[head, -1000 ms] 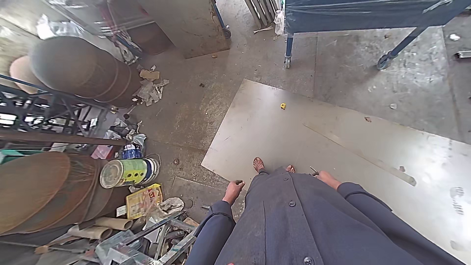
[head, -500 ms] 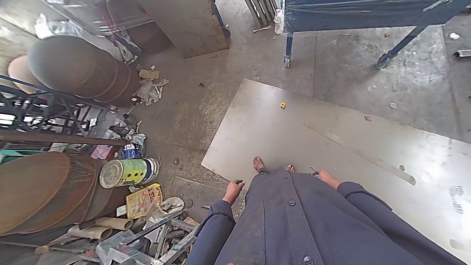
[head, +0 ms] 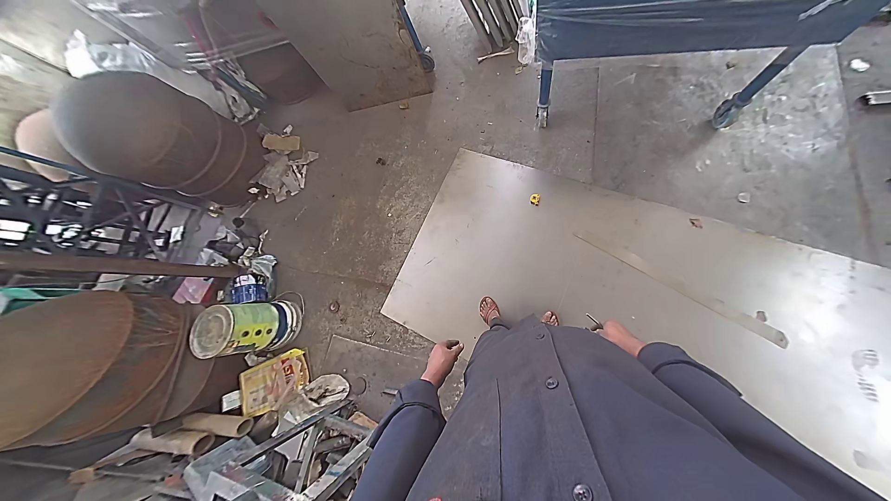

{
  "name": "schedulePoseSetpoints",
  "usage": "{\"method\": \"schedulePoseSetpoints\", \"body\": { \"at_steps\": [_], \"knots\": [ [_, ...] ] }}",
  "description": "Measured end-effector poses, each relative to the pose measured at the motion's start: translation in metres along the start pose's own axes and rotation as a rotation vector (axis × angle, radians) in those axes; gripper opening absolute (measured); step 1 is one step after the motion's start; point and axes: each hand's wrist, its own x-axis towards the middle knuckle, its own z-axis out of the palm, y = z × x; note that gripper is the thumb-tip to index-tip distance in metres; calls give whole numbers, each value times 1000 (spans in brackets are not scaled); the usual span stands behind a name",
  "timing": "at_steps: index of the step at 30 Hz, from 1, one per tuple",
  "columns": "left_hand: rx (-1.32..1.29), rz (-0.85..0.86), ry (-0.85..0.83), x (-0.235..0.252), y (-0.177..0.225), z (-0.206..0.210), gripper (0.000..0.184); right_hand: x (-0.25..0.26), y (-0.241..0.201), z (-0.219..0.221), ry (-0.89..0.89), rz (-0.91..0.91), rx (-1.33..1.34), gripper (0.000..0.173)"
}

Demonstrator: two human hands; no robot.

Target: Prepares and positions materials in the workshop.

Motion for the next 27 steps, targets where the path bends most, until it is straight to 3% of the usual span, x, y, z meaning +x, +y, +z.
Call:
{"method": "schedulePoseSetpoints", "body": {
  "at_steps": [27],
  "knots": [
    [-12,6,6,-1,-1,0,41,-2,-3,2,5,17,18,31]
  ]
}}
